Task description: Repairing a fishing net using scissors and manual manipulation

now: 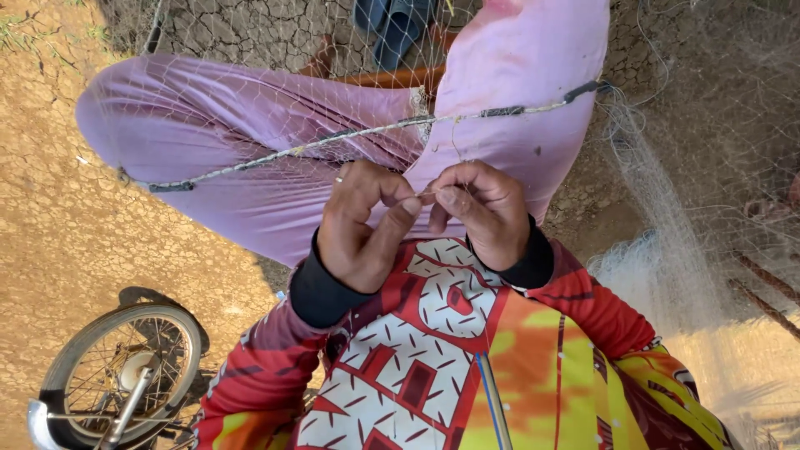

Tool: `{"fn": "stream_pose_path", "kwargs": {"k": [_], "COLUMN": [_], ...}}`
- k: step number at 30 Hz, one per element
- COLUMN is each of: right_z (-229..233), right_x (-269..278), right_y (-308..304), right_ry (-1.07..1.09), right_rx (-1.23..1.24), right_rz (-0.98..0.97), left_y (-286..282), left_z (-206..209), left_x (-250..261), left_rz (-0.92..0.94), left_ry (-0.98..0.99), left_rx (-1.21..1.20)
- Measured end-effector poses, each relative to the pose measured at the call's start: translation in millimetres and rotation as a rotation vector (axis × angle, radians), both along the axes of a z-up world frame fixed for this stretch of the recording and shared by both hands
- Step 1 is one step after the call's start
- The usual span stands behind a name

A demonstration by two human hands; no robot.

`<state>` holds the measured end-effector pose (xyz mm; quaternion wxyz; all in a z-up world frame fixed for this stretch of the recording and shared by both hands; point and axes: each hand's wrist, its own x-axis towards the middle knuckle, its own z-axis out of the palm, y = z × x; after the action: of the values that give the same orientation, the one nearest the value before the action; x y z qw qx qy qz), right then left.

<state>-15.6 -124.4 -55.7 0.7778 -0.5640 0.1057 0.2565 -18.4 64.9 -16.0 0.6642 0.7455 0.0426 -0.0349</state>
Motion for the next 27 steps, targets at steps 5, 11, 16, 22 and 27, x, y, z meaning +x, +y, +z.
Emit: {"fn": "stream_pose_path", "kwargs": {"k": [5, 11, 16, 22, 27], "right_z": [6, 7, 12, 17, 14], "right_x": [4, 9, 14, 21, 23], "right_y": [-2, -5, -7, -5, 1], "right_ry": [0.003, -0.020, -0.049, -0.165, -0.200], "right_rx": [-0.008, -0.023, -0.047, -0.096, -0.017], "right_rz": [0.071, 0.129, 0.172, 0.229, 0.271], "left_y": [-3, -5, -4, -6, -4], "left_z": [-5, -8, -8, -11, -10], "left_x": [-2, -4, -3, -2, -1], "left_rz": [0.034, 0.049, 0.040, 0.047, 0.063], "left_ry": [0.060, 0.080, 0.094, 0.079, 0.083], "left_rx": [-0.103, -0.174, -0.178, -0.149, -0.130]}}
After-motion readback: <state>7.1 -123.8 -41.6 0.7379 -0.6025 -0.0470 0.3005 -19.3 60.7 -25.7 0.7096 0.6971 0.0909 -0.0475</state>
